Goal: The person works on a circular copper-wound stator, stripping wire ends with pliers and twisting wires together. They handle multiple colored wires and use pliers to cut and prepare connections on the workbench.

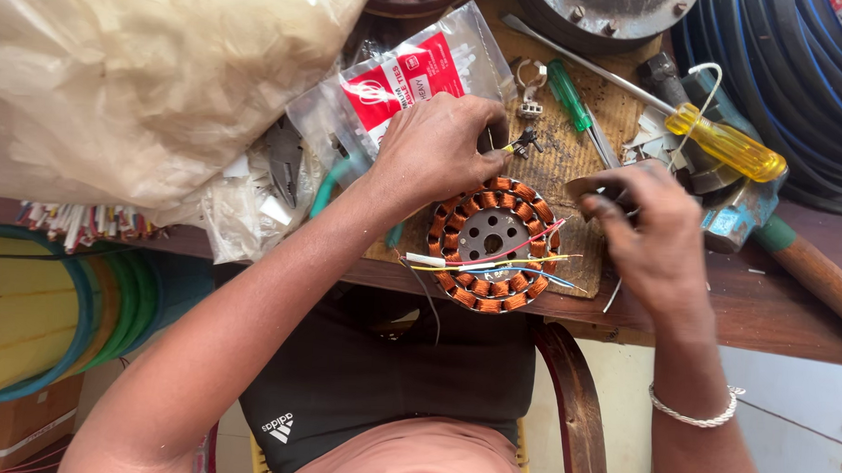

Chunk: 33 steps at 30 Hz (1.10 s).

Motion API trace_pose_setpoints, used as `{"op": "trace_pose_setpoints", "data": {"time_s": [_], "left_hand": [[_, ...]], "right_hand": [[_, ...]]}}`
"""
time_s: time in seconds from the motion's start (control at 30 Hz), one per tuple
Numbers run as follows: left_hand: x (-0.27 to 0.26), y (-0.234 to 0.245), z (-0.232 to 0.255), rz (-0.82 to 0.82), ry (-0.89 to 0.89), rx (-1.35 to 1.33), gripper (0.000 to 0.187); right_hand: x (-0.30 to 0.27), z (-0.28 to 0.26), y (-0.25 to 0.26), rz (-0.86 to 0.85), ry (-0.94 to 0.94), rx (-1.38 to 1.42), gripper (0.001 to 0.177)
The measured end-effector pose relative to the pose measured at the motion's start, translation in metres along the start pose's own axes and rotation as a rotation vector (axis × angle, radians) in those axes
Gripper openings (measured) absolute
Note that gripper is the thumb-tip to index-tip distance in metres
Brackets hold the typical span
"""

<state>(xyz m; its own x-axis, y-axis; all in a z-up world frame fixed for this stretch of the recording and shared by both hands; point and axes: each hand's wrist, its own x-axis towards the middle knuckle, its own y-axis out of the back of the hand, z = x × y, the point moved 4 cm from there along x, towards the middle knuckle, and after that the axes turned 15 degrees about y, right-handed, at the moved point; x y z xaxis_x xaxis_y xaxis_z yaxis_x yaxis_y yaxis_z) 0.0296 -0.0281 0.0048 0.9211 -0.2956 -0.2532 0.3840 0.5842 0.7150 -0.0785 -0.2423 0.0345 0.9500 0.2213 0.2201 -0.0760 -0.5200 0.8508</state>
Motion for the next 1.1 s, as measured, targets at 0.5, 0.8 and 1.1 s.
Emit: {"op": "trace_pose_setpoints", "data": {"time_s": [0.5,0.8,1.1], "left_hand": [[0.003,-0.010,0.015,0.019,-0.032,0.118,0.012],[0.000,-0.022,0.030,0.248,-0.178,0.316,0.005],[-0.013,-0.029,0.046,0.294,-0.231,0.406,0.005]], "right_hand": [[0.060,0.011,-0.026,0.166,0.020,0.140,0.012],[0.055,0.020,-0.029,0.202,0.127,0.040,0.006],[0.045,0.010,-0.033,0.241,0.354,-0.164,0.017]]}}
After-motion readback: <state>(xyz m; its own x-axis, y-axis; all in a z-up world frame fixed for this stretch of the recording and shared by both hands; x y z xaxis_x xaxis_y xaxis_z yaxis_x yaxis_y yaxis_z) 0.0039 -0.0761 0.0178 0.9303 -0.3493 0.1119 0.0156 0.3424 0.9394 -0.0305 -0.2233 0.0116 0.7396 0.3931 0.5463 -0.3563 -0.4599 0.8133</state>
